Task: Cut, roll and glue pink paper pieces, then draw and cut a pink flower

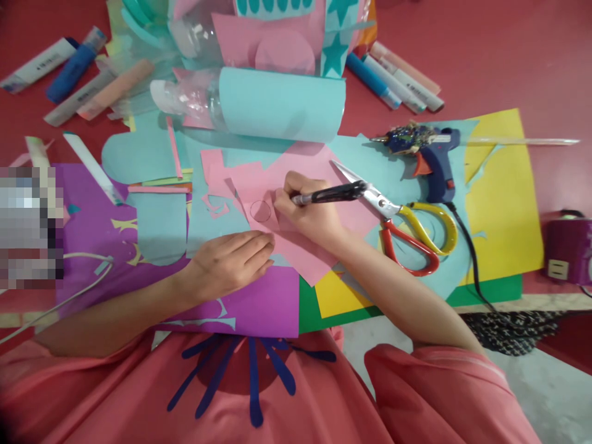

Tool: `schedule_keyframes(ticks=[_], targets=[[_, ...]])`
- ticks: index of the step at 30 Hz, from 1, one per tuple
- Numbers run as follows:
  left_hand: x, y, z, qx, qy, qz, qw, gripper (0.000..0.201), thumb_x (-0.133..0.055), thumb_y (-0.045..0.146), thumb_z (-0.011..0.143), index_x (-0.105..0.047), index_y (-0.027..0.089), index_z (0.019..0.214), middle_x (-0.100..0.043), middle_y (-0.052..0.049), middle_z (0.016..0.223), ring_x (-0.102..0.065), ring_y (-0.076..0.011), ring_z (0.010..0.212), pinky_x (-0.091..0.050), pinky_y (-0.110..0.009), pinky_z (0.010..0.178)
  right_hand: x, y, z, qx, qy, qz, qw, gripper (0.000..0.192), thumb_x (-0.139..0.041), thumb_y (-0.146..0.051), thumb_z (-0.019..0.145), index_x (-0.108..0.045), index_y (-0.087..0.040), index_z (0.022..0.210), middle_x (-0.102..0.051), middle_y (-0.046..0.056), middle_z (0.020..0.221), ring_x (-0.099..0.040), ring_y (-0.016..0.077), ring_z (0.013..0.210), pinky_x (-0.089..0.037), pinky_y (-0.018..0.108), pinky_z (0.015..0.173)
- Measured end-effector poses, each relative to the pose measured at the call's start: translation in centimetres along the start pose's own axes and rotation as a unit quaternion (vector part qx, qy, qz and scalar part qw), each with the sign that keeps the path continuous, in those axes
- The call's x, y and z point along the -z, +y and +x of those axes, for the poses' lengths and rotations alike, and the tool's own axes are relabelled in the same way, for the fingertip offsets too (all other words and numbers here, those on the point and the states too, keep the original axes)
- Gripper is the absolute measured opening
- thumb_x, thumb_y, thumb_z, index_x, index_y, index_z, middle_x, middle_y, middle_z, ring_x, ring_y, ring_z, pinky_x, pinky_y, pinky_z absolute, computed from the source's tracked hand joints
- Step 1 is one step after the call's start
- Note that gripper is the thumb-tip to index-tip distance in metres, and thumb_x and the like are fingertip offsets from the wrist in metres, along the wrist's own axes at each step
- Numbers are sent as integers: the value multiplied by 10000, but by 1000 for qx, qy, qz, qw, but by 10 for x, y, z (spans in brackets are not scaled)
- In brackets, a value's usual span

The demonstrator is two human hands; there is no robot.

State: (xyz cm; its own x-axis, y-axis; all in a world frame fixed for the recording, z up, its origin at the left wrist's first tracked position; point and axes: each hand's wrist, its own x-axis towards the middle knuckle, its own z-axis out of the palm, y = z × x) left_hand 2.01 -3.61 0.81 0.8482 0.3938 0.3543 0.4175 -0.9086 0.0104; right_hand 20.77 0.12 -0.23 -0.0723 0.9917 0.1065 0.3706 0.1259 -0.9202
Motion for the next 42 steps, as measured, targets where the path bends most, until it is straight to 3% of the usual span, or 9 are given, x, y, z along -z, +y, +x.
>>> schedule_keyframes(ticks=[4, 8, 14, 20, 26, 35, 42], targets=[[-4, -9, 2, -3, 22, 1, 1000, 191, -506, 152, 938, -683, 85, 964, -770, -70, 974, -710, -157, 878, -570, -269, 803, 4, 0, 2, 1, 37, 52, 998, 311, -589, -258, 874, -420, -248, 613, -461, -41, 531, -427, 113, 492, -362, 296, 498], [-6, -16, 2, 14, 25, 6, 1000, 200, -518, 144, 924, -679, 71, 1018, -769, -92, 1014, -721, -178, 926, -578, -291, 840, 6, -2, 3, -14, 17, 86, 996, 253, -574, -380, 891, -514, -250, 683, -533, -31, 579, -462, 113, 493, -407, 303, 508], [-10, -11, 0, 35, 14, -9, 999, 221, -519, 149, 915, -667, 53, 1048, -756, -134, 1038, -715, -219, 967, -583, -340, 868, 3, 1, 2, -25, -43, 96, 994, 73, -595, -212, 793, -534, -218, 756, -556, -30, 657, -506, 100, 554, -406, 273, 532], [-10, -7, -1, 56, -7, -22, 998, 236, -518, 156, 917, -650, 47, 1081, -739, -154, 1008, -700, -233, 931, -583, -366, 820, 1, 2, 1, -29, -70, 46, 996, 241, -596, -300, 857, -454, -228, 677, -504, -40, 579, -459, 101, 520, -349, 274, 505], [-3, -6, 3, 63, 20, -3, 998, 187, -540, 135, 901, -679, 59, 1000, -756, -107, 968, -711, -203, 893, -572, -329, 795, 0, 0, -2, -22, -81, 8, 996, 267, -599, -242, 846, -432, -235, 637, -501, -46, 562, -412, 96, 506, -330, 279, 500], [-2, -7, 4, 76, 12, 1, 997, 178, -524, 158, 917, -691, 109, 955, -739, -76, 879, -696, -182, 824, -564, -317, 744, -4, 3, -2, -9, -63, -16, 998, 251, -580, -241, 829, -414, -236, 641, -490, -51, 545, -401, 96, 504, -326, 278, 506], [-1, -8, 4, 62, 28, 3, 998, 174, -536, 158, 915, -694, 120, 853, -750, -54, 859, -702, -178, 826, -559, -309, 742, -1, 2, -2, -9, -95, 14, 995, 251, -585, -227, 832, -431, -218, 634, -483, -51, 558, -397, 80, 512, -307, 259, 505]])
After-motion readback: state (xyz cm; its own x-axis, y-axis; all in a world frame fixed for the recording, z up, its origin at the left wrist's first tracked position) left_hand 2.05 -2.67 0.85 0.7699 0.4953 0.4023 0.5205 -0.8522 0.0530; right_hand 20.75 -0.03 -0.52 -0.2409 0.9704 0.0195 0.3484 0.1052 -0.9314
